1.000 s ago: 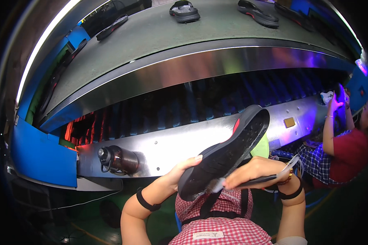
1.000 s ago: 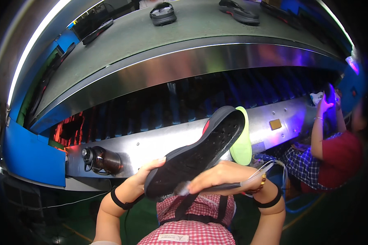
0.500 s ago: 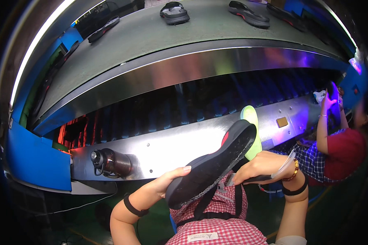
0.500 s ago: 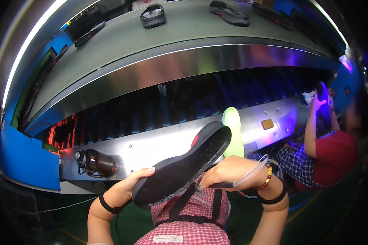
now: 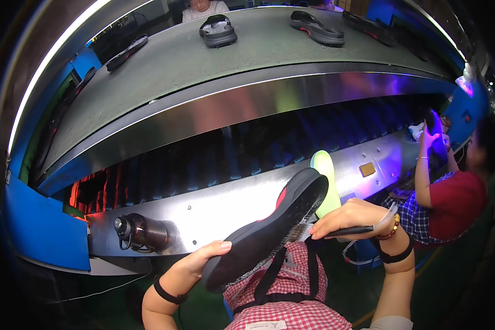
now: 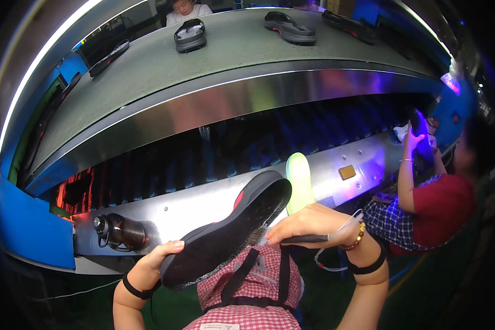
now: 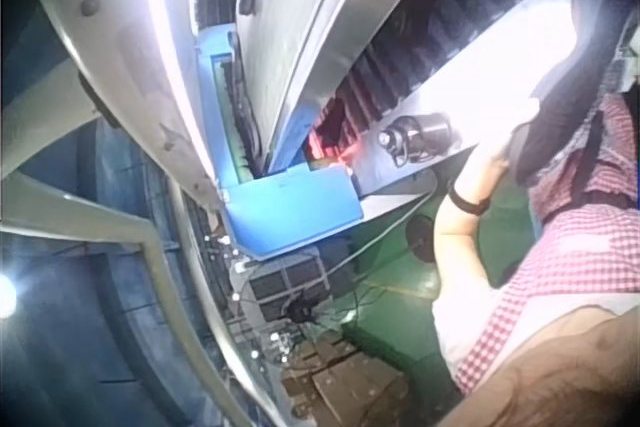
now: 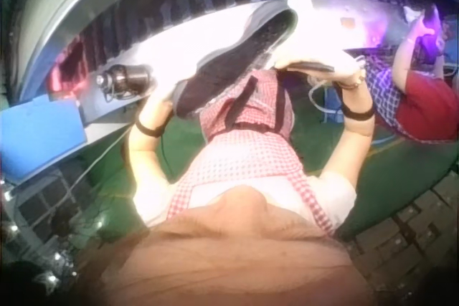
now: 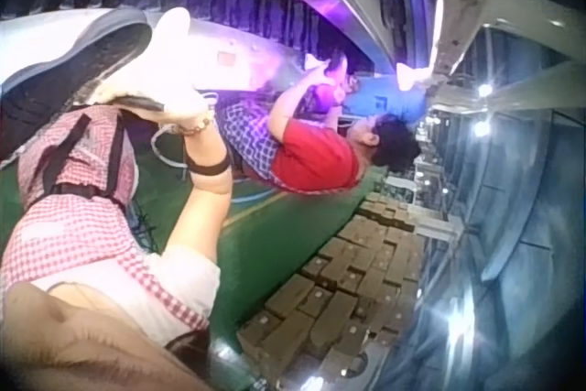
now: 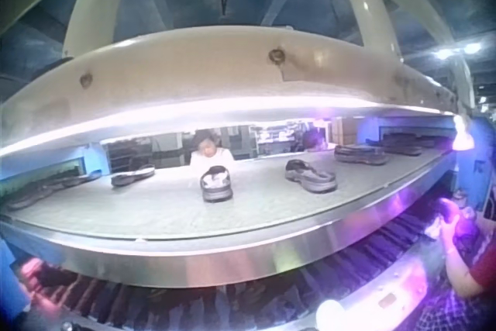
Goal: Applying adhesive to the interior surface of shoe soles using a brush.
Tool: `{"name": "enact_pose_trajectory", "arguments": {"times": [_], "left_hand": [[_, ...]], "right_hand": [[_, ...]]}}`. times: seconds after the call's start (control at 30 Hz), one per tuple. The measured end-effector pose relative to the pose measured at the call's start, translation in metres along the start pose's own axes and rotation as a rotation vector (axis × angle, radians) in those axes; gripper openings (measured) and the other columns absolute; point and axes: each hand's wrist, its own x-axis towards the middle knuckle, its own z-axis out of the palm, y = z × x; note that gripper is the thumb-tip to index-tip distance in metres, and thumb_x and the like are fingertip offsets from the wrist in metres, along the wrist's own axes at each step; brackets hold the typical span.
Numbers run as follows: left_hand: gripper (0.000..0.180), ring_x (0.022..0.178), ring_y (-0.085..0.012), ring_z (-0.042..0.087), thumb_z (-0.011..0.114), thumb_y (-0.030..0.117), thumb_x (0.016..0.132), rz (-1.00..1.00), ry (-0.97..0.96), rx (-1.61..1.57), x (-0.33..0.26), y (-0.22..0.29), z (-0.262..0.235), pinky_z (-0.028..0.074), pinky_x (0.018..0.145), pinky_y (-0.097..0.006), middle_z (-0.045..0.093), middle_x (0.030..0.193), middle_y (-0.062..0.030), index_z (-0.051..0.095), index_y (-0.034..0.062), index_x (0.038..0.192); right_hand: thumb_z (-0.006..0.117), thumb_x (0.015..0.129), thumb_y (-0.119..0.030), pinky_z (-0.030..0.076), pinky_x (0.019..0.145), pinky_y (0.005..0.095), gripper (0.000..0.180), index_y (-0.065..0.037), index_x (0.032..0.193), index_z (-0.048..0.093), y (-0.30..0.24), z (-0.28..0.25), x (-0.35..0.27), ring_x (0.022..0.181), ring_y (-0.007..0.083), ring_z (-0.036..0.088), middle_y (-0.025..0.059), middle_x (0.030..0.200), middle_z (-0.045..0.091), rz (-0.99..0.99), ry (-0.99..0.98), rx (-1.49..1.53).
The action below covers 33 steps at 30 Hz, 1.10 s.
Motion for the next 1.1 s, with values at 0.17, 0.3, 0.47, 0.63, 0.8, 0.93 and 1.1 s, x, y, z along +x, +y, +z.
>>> {"name": "enact_pose_trajectory", "arguments": {"times": [0.17, 0.3, 0.47, 0.63, 0.8, 0.93, 1.1], "left_hand": [[0.067, 0.101, -0.021, 0.057, 0.056, 0.038, 0.08, 0.057, -0.01, 0.072, -0.011, 0.011, 0.015, 0.044, 0.088, -0.03, 0.055, 0.117, -0.0177, 0.04, -0.0067, 0.128], [0.076, 0.108, -0.0221, 0.051, 0.057, 0.043, 0.078, 0.011, -0.058, 0.142, -0.007, 0.009, 0.009, 0.04, 0.092, -0.031, 0.05, 0.123, -0.0182, 0.036, -0.0061, 0.132], [0.074, 0.108, -0.0218, 0.051, 0.057, 0.041, 0.078, 0.064, -0.043, 0.147, -0.009, 0.011, 0.015, 0.04, 0.092, -0.031, 0.05, 0.123, -0.0179, 0.037, -0.0058, 0.131], [0.068, 0.107, -0.0234, 0.054, 0.055, 0.037, 0.08, 0.077, -0.018, 0.141, -0.006, 0.004, 0.008, 0.042, 0.092, -0.032, 0.05, 0.123, -0.0183, 0.038, -0.005, 0.13], [0.063, 0.109, -0.031, 0.054, 0.049, 0.033, 0.083, 0.189, -0.066, -0.287, 0.04, -0.025, -0.009, 0.042, 0.096, -0.039, 0.048, 0.126, -0.0219, 0.034, -0.003, 0.133], [0.066, 0.112, -0.0331, 0.052, 0.041, 0.04, 0.085, 0.246, -0.215, -0.464, 0.078, -0.039, 0.002, 0.04, 0.098, -0.043, 0.047, 0.126, -0.0233, 0.031, -0.0033, 0.134], [0.065, 0.108, -0.0363, 0.054, 0.041, 0.041, 0.084, 0.241, -0.201, -0.375, 0.08, -0.044, -0.007, 0.042, 0.095, -0.046, 0.048, 0.124, -0.0252, 0.036, -0.005, 0.13]], "right_hand": [[0.063, 0.078, -0.002, 0.05, 0.083, 0.0326, 0.022, -0.003, 0.1, 0.064, 0.005, -0.004, -0.002, 0.096, 0.0263, 0.062, 0.0133, 0.102, 0.065, 0.034, 0.08, 0.076], [0.066, 0.075, -0.002, 0.05, 0.082, 0.0337, 0.021, -0.003, 0.097, 0.064, 0.003, -0.012, -0.009, 0.095, 0.0265, 0.062, 0.0129, 0.1, 0.065, 0.053, 0.003, 0.121], [0.067, 0.075, -0.002, 0.049, 0.083, 0.0331, 0.021, -0.003, 0.096, 0.064, 0.018, -0.01, -0.018, 0.095, 0.0261, 0.062, 0.0129, 0.099, 0.065, 0.065, 0.137, 0.077], [0.068, 0.074, -0.003, 0.049, 0.084, 0.0307, 0.029, -0.001, 0.103, 0.063, 0.015, -0.015, -0.028, 0.094, 0.0248, 0.063, 0.0135, 0.099, 0.065, 0.105, 0.175, 0.109], [0.068, 0.077, -0.007, 0.049, 0.077, 0.0247, 0.03, -0.002, 0.106, 0.063, -0.009, 0.01, -0.001, 0.087, 0.0149, 0.063, 0.0114, 0.098, 0.066, 0.158, 0.405, 0.38], [0.066, 0.08, -0.01, 0.047, 0.062, 0.0206, 0.025, -0.003, 0.103, 0.065, 0.005, 0.069, 0.026, 0.07, 0.0071, 0.06, 0.0072, 0.086, 0.067, 0.239, 0.234, 0.491], [0.066, 0.078, -0.009, 0.048, 0.062, 0.0208, 0.02, -0.003, 0.097, 0.067, 0.041, 0.077, 0.027, 0.07, 0.0084, 0.06, 0.0058, 0.081, 0.067, 0.269, 0.568, 0.508]]}}
